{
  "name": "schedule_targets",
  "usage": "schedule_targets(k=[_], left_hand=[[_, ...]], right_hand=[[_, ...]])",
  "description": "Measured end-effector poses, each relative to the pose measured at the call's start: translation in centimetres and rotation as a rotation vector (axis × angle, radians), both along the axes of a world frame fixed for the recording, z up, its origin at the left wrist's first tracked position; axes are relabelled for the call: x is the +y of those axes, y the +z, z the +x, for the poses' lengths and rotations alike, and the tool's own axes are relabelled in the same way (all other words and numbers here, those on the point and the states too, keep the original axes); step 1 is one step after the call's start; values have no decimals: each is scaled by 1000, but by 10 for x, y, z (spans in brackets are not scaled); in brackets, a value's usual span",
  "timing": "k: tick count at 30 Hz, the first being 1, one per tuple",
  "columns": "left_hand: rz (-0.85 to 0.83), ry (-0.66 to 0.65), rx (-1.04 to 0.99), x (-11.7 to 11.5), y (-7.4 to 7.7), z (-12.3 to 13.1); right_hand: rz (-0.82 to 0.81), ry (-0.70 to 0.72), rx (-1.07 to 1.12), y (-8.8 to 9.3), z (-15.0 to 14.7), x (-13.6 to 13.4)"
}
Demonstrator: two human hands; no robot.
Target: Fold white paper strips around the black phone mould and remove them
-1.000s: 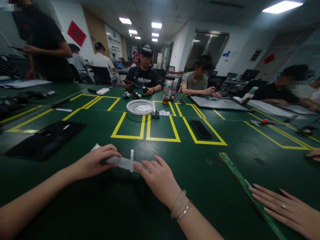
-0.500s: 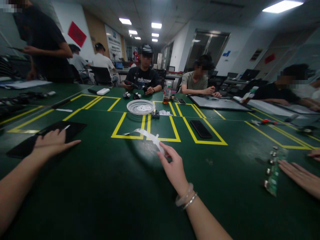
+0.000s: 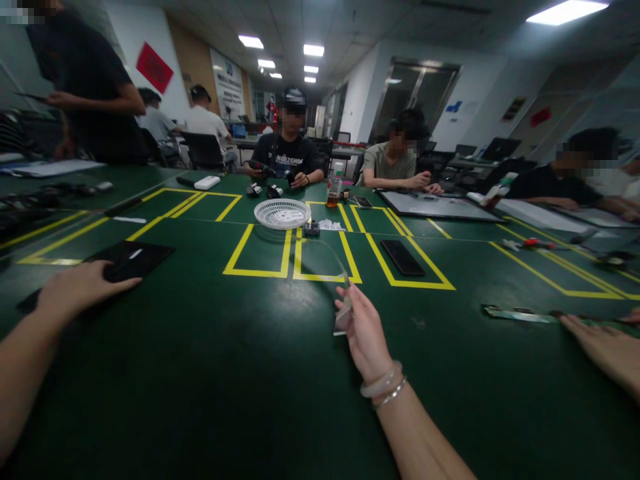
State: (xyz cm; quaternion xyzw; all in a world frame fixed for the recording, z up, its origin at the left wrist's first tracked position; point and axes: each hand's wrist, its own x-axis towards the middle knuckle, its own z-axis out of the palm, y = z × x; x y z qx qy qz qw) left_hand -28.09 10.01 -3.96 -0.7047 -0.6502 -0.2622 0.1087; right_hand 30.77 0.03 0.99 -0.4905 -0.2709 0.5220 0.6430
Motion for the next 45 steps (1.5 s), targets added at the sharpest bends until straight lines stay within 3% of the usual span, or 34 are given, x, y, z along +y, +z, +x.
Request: schedule_targets(k=[3, 5, 9, 12, 16, 19, 23, 27, 31, 36, 40, 45], left_hand=[[48, -28, 11, 2, 5, 17], [-4, -79, 16, 2, 17, 42], [-164, -196, 12, -16, 52, 119], [-247, -427, 106, -43, 72, 183], [-318, -679, 119, -74, 73, 247], [-374, -791, 111, -87, 65, 273], [-415, -835, 132, -91, 56, 284], [-387, -870, 155, -87, 47, 280], [-201, -989, 200, -91, 44, 278], [96, -1140, 268, -113, 50, 283], [70, -1083, 333, -117, 54, 287], [-100, -842, 283, -104, 50, 288]], right_hand=[[-46, 61, 113, 0, 0, -1], [-57, 74, 173, 1, -1, 0], [-62, 86, 226, 4, -2, 0], [-60, 97, 245, 6, -2, 1], [-16, 118, 204, 7, -2, 0], [48, 121, 91, 6, -4, -1], [134, 167, -110, 5, -9, -7], [277, 326, -462, 6, -14, -12], [457, 520, -919, 6, -16, -17], [550, 737, -1488, 8, -21, -27], [573, 720, -1687, 13, -25, -35], [602, 669, -1788, 17, -28, -38]])
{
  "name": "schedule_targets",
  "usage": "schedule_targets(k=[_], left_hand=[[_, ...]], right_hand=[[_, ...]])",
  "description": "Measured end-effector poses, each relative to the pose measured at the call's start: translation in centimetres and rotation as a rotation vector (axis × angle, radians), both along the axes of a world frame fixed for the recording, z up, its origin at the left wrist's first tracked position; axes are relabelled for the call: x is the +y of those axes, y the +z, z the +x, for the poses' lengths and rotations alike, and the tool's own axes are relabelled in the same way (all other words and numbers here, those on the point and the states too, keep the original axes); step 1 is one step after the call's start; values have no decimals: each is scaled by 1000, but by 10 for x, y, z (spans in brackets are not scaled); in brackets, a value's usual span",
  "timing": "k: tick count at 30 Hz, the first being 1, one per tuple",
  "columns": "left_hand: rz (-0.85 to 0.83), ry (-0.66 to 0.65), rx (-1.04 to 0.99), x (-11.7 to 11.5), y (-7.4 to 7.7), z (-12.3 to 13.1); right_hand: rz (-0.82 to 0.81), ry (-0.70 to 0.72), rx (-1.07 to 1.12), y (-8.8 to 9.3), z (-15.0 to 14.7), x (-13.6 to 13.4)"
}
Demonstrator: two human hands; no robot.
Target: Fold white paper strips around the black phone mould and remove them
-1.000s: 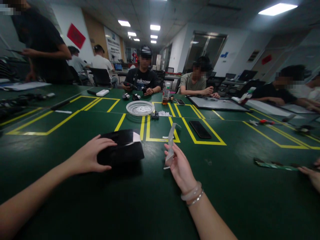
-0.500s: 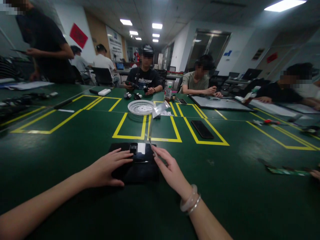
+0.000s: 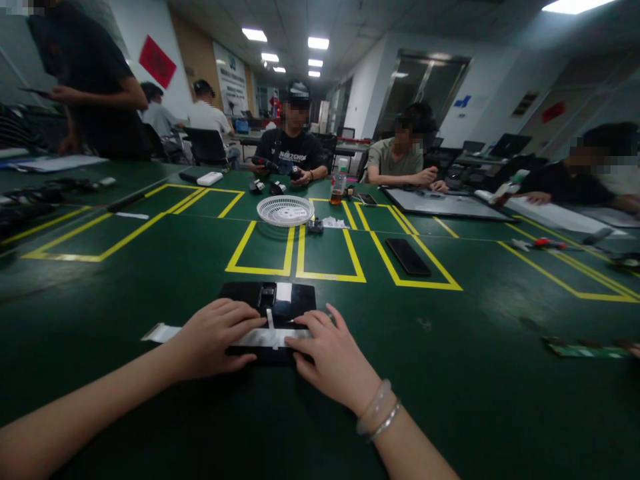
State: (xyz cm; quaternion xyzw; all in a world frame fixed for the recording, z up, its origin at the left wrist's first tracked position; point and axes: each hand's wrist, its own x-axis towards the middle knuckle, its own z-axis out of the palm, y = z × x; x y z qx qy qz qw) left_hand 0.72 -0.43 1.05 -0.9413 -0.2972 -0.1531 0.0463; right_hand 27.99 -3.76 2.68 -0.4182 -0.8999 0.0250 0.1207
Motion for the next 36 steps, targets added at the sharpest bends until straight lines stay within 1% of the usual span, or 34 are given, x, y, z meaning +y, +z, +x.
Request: schedule_targets(k=[2, 3, 7, 10, 12, 16, 23, 27, 31, 36], left_hand=[[-54, 78, 28, 4, -4, -1], [-78, 96, 47, 6, -6, -2], [-155, 92, 89, 9, -12, -2], [-170, 80, 100, 9, -12, 0], [-176, 73, 102, 9, -11, 1], [-183, 64, 97, 8, -11, 1], [-176, 48, 45, 9, -16, -1], [-183, 64, 55, 8, -16, 1], [-198, 74, 72, 8, -14, 2], [-203, 62, 36, 8, -15, 2]], right_hand=[[22, -6, -20, 1, -2, -1], [34, -8, -30, 1, -3, -2], [117, -2, -71, -1, -14, -7], [200, 24, -95, -4, -21, -10], [227, 18, -91, -6, -23, -11], [213, 3, -71, -7, -21, -10], [159, -21, -37, -7, -25, -11], [174, -22, -51, -8, -25, -13], [154, -7, -53, -10, -25, -13], [148, -24, -45, -12, -27, -14]])
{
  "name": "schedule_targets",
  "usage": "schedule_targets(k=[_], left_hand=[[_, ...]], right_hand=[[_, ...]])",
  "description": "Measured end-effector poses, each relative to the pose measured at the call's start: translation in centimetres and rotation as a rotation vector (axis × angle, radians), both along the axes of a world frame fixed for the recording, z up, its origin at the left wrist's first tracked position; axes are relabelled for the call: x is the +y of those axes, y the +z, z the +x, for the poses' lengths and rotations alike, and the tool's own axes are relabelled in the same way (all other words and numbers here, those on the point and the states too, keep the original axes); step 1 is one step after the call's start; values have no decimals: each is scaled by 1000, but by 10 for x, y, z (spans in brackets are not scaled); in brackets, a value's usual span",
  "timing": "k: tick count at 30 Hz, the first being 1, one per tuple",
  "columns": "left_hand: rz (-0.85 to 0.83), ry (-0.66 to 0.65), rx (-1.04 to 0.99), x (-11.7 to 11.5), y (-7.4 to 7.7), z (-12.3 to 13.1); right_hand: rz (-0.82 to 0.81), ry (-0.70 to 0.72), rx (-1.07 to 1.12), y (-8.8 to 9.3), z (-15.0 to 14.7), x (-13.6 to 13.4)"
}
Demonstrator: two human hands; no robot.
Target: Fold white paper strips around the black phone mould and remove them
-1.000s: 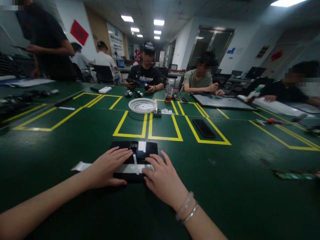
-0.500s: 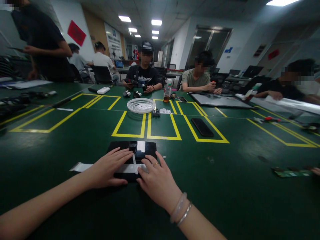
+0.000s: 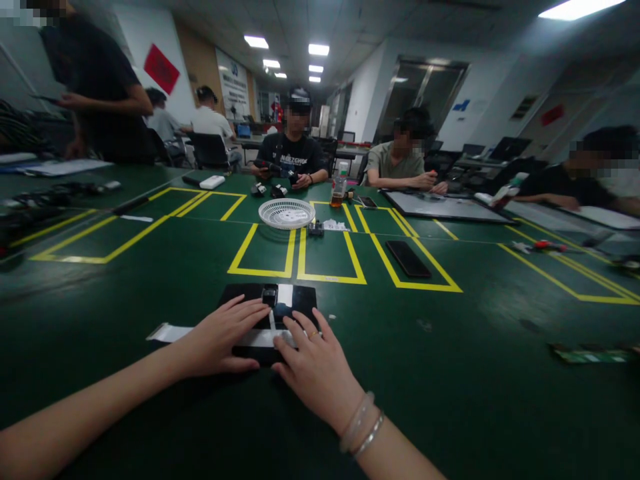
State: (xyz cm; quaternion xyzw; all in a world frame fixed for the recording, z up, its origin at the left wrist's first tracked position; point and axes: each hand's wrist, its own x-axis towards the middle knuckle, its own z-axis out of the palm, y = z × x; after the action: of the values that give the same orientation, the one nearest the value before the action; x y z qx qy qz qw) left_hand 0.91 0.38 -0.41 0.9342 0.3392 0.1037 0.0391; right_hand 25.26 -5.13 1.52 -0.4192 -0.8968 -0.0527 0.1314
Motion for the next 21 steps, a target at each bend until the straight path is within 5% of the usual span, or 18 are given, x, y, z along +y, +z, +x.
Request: schedule_targets(k=[15, 21], left_hand=[[-6, 18, -48, 1, 8, -2], [78, 253, -86, 32, 22, -45]], right_hand=[[-29, 30, 45, 3, 5, 2], [-20, -57, 118, 6, 24, 17]])
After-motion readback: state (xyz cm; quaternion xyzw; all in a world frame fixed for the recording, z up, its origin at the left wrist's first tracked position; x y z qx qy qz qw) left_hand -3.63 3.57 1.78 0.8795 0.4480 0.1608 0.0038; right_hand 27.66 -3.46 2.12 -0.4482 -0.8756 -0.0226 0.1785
